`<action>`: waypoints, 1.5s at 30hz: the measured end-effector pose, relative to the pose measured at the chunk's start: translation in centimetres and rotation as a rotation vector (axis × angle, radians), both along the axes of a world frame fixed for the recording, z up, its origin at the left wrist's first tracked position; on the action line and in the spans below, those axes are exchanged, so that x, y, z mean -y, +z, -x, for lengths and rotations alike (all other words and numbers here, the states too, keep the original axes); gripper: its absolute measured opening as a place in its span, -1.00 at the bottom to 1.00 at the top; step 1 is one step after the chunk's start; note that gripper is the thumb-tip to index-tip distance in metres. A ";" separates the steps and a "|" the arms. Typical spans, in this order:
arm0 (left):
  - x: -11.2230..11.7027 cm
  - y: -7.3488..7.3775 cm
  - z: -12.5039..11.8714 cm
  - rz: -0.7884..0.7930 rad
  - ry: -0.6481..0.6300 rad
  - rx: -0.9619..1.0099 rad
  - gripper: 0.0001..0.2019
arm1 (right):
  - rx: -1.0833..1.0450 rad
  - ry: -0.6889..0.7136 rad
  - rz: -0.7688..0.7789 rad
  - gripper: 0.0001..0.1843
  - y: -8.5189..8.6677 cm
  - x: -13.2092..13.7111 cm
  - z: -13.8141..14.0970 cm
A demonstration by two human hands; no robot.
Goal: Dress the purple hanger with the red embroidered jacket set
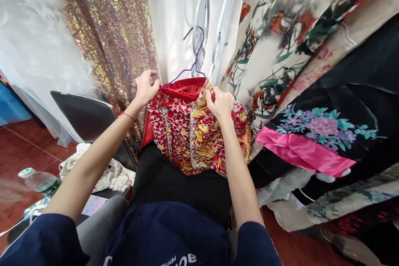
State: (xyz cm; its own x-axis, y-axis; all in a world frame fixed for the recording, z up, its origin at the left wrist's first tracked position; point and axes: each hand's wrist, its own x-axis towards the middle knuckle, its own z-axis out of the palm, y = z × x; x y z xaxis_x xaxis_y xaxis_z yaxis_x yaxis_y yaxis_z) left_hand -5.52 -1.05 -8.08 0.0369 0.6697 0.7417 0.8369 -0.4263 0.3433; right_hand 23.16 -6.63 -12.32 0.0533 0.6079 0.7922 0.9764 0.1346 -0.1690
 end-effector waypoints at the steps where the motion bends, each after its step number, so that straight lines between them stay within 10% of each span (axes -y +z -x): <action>1: 1.3 0.2 -1.6 -0.083 -0.068 -0.080 -0.67 | -0.002 0.000 -0.001 -0.43 0.0 0.2 0.2; 5: 5.1 1.0 -8.2 -0.173 -0.433 -0.416 -0.62 | 0.021 -0.012 0.037 -0.45 0.4 1.6 1.4; 9: 4.8 1.0 -12.1 -0.211 -0.495 -0.438 -0.62 | 0.086 -0.036 0.100 -0.53 1.4 3.1 2.0; 19: 4.7 -0.2 -11.6 -0.198 -0.437 -0.414 -0.64 | 0.172 -0.074 0.088 -0.41 -0.5 8.5 0.5; 28: 4.4 -0.8 -11.5 -0.192 -0.380 -0.433 -0.51 | -0.271 -0.096 0.225 -0.56 -4.3 15.4 -1.7; 32: 4.2 -1.4 -12.3 -0.178 -0.368 -0.374 -0.60 | -0.556 -0.020 0.037 -0.49 -5.0 18.2 -3.0; 37: 4.2 -1.4 -13.6 -0.138 -0.402 -0.243 -0.71 | -0.976 0.122 -0.517 -0.53 -1.5 20.6 -0.3; 41: 8.0 -1.4 -12.8 -0.143 -0.543 -0.060 -0.75 | -0.946 0.109 -0.497 -0.57 -1.4 20.8 4.6; 45: 16.5 -5.0 -9.3 -0.128 -0.444 0.288 -0.75 | -0.977 0.233 -0.177 -0.70 -4.6 18.9 8.4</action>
State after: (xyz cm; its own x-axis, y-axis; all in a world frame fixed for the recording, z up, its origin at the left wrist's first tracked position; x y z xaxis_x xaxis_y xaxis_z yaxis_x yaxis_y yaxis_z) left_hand 3.83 -17.54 -13.05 0.0792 0.5397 0.8381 0.4467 -0.7709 0.4541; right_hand 14.75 -25.52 -16.88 0.6204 0.5643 0.5447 0.3681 0.4038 -0.8375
